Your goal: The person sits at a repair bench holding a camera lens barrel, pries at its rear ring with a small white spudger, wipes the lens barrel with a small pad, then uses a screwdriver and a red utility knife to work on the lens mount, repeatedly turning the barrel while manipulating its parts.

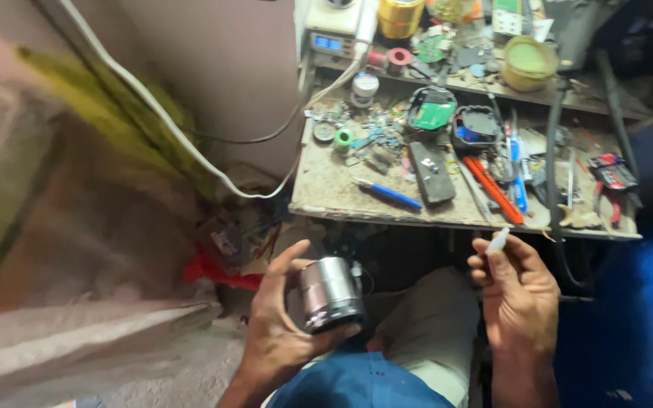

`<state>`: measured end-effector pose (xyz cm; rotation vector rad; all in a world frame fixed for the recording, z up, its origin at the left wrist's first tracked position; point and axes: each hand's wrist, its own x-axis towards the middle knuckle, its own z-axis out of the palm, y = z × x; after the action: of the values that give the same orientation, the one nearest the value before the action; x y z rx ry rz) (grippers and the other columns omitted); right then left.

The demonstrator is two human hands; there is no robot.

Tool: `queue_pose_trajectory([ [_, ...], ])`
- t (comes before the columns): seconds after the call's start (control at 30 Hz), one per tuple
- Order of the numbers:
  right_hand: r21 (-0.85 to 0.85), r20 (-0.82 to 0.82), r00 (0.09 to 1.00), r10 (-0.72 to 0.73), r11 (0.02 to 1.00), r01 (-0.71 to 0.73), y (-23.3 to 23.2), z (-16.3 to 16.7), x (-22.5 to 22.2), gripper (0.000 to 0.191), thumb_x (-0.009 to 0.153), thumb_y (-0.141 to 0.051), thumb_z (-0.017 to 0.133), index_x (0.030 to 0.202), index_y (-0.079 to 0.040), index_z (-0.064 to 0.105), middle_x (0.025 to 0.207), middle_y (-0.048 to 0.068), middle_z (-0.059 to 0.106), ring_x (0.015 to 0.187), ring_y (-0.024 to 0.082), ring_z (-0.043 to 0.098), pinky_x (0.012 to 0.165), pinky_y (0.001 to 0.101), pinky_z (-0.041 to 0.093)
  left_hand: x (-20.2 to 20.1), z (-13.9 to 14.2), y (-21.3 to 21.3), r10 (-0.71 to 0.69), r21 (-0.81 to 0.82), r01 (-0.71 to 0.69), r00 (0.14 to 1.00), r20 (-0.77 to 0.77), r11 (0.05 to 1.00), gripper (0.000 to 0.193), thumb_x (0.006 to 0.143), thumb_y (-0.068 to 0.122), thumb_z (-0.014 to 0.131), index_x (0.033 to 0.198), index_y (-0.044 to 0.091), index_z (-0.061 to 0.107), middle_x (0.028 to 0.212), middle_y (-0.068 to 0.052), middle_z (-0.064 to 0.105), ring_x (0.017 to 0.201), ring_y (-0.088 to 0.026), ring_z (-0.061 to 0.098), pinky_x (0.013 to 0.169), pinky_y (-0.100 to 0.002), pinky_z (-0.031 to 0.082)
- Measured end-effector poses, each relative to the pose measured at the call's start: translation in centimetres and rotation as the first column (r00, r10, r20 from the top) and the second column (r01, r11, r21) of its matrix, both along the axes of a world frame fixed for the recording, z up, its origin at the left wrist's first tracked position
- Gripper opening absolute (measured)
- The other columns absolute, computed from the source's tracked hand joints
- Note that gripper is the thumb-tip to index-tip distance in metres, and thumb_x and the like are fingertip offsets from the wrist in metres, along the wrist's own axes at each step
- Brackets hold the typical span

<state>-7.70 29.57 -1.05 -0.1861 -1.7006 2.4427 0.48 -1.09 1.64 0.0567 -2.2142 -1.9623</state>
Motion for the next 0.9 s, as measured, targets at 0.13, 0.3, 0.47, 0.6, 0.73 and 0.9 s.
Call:
queue_pose_trajectory([
  [0.13,0.113,0.039,0.998,-0.055,0.992,0.05,0.8,-0.1,-2.3,0.02,0.1,-0.007,0.068,0.118,0.001,0.067,0.106,0.016,0.075,0.083,0.016,0.072,0.067,0.0253,0.056,-0.1,-0.9,-0.1,-0.003,0.092,0.004,1.0,-0.009,0.996,0.118,0.053,0.014,0.101,0.152,0.007,0.037,0.116,-0.008,0.061,0.108,-0.019,0.065,0.096,-0.033,0.053],
  [0.3,0.212,0.021,0.999,-0.048,0.976,0.043,1.1,-0.6,-4.5,0.018,0.103,-0.012,0.067,0.114,0.002,0.069,0.1,0.014,0.076,0.076,0.013,0.071,0.057,0.0208,0.05,-0.3,-1.6,-0.2,-0.032,0.286,0.022,0.999,0.028,0.958,0.117,0.056,0.005,0.098,0.153,0.006,0.033,0.117,-0.008,0.056,0.108,-0.019,0.063,0.094,-0.034,0.055],
  [0.47,0.113,0.117,0.993,0.002,0.994,-0.015,1.6,-0.7,-5.5,0.018,0.102,-0.015,0.065,0.111,0.0,0.07,0.096,0.014,0.076,0.073,0.012,0.07,0.052,0.0197,0.048,-0.5,-2.0,-0.2,-0.038,0.391,-0.006,0.994,0.105,0.92,0.118,0.053,0.001,0.097,0.152,0.007,0.033,0.117,-0.007,0.054,0.108,-0.02,0.065,0.093,-0.035,0.057],
  [0.6,0.066,0.167,0.985,0.047,0.996,-0.059,2.1,-0.6,-5.9,0.018,0.104,-0.017,0.064,0.108,-0.001,0.07,0.096,0.014,0.076,0.071,0.011,0.069,0.05,0.0195,0.046,-0.9,-2.3,-0.4,-0.066,0.451,0.028,0.996,0.068,0.892,0.117,0.055,0.0,0.096,0.154,0.006,0.032,0.117,-0.009,0.055,0.108,-0.021,0.065,0.094,-0.036,0.056],
  [0.73,0.009,0.219,0.974,0.064,0.998,-0.068,2.4,-0.5,-6.2,0.017,0.102,-0.017,0.063,0.109,-0.003,0.07,0.095,0.013,0.077,0.071,0.012,0.07,0.049,0.0194,0.045,-1.0,-2.4,-0.7,-0.064,0.438,0.024,0.995,0.075,0.898,0.117,0.055,0.001,0.095,0.153,0.005,0.032,0.118,-0.009,0.056,0.109,-0.021,0.065,0.095,-0.035,0.055],
  [0.9,0.007,0.194,0.979,0.056,0.998,-0.058,2.7,-0.8,-6.2,0.019,0.104,-0.018,0.062,0.111,-0.001,0.069,0.096,0.013,0.076,0.072,0.012,0.07,0.05,0.0193,0.045,-1.0,-2.2,-0.7,-0.05,0.461,0.015,0.997,0.063,0.887,0.117,0.055,0.003,0.096,0.154,0.005,0.033,0.118,-0.01,0.055,0.109,-0.021,0.064,0.095,-0.036,0.055],
])
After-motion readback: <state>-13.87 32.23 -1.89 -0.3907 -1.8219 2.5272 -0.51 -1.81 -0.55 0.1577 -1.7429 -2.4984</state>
